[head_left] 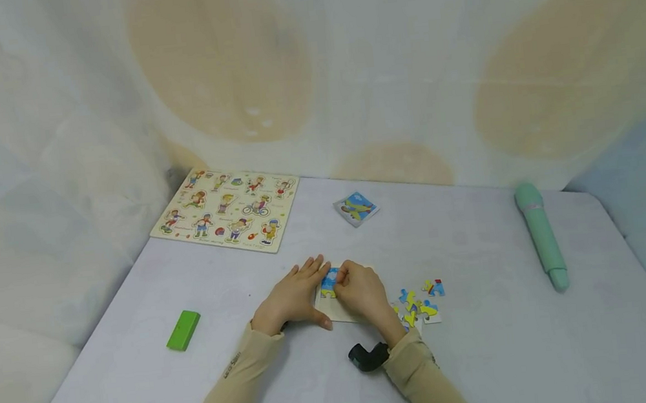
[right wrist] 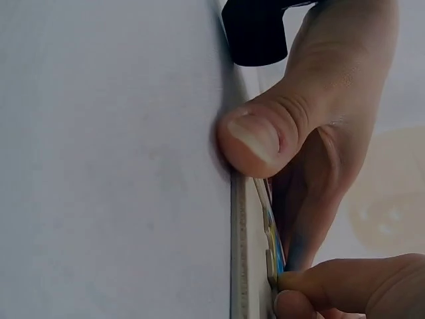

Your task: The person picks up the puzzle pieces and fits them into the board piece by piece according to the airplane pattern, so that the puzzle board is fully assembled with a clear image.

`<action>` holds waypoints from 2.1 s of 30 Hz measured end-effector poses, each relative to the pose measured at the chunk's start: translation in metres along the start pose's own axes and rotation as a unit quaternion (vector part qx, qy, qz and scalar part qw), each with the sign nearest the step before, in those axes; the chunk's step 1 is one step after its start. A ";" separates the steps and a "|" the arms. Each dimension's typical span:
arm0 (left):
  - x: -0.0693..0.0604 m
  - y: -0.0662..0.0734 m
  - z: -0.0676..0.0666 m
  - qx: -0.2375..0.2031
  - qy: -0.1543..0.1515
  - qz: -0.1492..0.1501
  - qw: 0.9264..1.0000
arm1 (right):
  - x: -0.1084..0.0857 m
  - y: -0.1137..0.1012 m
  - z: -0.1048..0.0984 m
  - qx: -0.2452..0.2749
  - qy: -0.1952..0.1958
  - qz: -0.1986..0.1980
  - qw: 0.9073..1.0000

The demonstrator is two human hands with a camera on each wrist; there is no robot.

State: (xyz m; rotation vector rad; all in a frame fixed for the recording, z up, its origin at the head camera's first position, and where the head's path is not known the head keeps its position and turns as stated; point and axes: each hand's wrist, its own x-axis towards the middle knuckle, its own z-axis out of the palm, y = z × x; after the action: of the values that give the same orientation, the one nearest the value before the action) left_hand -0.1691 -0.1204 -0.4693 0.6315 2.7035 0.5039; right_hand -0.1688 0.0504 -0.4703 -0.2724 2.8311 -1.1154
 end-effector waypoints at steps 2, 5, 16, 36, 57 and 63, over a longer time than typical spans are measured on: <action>0.000 0.000 -0.001 0.003 0.000 0.001 1.000 | -0.001 -0.002 0.000 0.000 0.006 0.006 1.000; 0.000 0.001 -0.002 0.001 0.004 0.004 1.000 | -0.001 -0.003 0.000 -0.004 0.012 0.010 1.000; 0.003 0.003 0.004 -0.001 -0.001 0.000 1.000 | 0.009 0.024 -0.035 0.174 -0.061 0.056 0.981; 0.001 0.003 -0.001 -0.005 -0.003 -0.009 1.000 | -0.022 0.105 -0.124 0.180 -0.085 0.072 0.977; 0.001 0.001 0.001 -0.009 -0.002 -0.011 1.000 | -0.028 0.106 -0.108 0.081 -0.190 -0.024 0.978; 0.001 0.003 0.000 -0.013 -0.003 -0.014 1.000 | -0.025 0.111 -0.105 0.062 -0.138 -0.007 0.988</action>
State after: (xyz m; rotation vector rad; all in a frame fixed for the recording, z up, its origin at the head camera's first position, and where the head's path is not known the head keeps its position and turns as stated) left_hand -0.1690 -0.1177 -0.4686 0.5878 2.6919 0.5286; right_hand -0.1741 0.2052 -0.4686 -0.4034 2.5123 -1.1500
